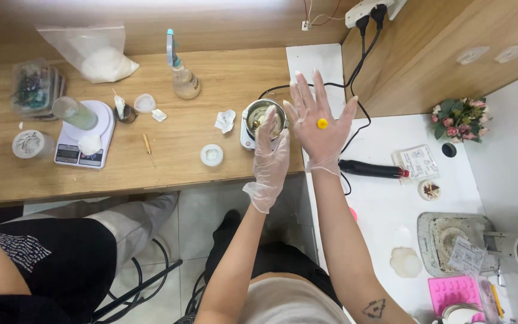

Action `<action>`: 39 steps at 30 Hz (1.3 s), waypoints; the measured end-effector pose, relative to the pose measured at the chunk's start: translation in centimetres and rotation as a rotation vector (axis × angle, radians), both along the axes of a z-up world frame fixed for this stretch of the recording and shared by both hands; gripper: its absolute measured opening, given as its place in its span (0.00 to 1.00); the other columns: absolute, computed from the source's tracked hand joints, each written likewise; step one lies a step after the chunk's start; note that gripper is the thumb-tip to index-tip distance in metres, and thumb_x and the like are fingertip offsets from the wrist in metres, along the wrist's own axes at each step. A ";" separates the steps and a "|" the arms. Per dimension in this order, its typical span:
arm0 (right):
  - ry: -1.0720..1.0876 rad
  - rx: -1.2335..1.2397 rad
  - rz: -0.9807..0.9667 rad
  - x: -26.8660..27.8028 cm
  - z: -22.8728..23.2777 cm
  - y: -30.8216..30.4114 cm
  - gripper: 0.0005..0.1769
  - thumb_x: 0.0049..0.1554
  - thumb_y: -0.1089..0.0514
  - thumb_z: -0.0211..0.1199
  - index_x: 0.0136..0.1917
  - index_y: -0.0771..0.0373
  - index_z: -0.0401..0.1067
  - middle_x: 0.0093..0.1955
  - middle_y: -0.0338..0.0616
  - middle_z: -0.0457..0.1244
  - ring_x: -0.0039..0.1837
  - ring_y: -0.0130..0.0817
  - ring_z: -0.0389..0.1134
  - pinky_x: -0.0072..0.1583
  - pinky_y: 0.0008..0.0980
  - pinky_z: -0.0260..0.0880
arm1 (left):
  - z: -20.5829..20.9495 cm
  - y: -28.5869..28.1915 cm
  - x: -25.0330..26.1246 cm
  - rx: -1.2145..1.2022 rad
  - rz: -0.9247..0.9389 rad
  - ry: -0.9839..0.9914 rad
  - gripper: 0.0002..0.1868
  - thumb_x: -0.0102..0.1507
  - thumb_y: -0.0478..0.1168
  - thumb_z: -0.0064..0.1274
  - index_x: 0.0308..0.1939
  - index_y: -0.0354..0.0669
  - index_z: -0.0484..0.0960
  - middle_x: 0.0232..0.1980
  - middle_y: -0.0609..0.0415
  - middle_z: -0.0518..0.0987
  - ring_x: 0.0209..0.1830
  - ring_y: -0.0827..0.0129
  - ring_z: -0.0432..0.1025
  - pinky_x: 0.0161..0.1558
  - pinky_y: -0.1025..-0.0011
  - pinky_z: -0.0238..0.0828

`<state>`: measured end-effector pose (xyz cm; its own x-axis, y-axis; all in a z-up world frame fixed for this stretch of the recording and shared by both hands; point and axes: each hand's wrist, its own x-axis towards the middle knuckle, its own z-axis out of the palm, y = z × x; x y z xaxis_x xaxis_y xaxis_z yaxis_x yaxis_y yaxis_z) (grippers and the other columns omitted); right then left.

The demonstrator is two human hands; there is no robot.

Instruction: Melting wax chunks in a small pot on a heating plate and stirring for preparation.

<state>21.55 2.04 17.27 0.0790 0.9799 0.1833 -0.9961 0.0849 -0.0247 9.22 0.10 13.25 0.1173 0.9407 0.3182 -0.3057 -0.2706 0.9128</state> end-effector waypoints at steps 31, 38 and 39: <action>-0.143 -0.074 0.196 2.4 -6.5 1.3 0.58 0.55 0.14 0.41 0.86 0.48 0.44 0.89 0.56 0.29 0.88 0.58 0.24 0.81 0.62 0.21 | -8.1 -0.9 -2.3 -0.369 0.149 -0.081 0.16 0.71 0.34 0.47 0.62 0.36 0.75 0.56 0.55 0.76 0.51 0.76 0.69 0.55 0.76 0.69; -0.112 -0.098 0.177 1.6 -5.9 0.5 0.51 0.53 0.13 0.40 0.83 0.31 0.47 0.89 0.51 0.26 0.87 0.63 0.23 0.78 0.76 0.20 | -8.1 -1.0 -2.2 -0.392 0.091 -0.061 0.15 0.71 0.35 0.46 0.60 0.37 0.77 0.51 0.57 0.78 0.46 0.76 0.72 0.52 0.75 0.72; -0.111 -0.099 0.175 1.6 -5.8 0.3 0.51 0.53 0.13 0.40 0.83 0.31 0.47 0.89 0.51 0.26 0.87 0.63 0.23 0.78 0.76 0.20 | -8.2 -1.1 -2.2 -0.394 0.090 -0.059 0.15 0.71 0.35 0.46 0.60 0.37 0.77 0.51 0.57 0.78 0.46 0.76 0.72 0.52 0.75 0.72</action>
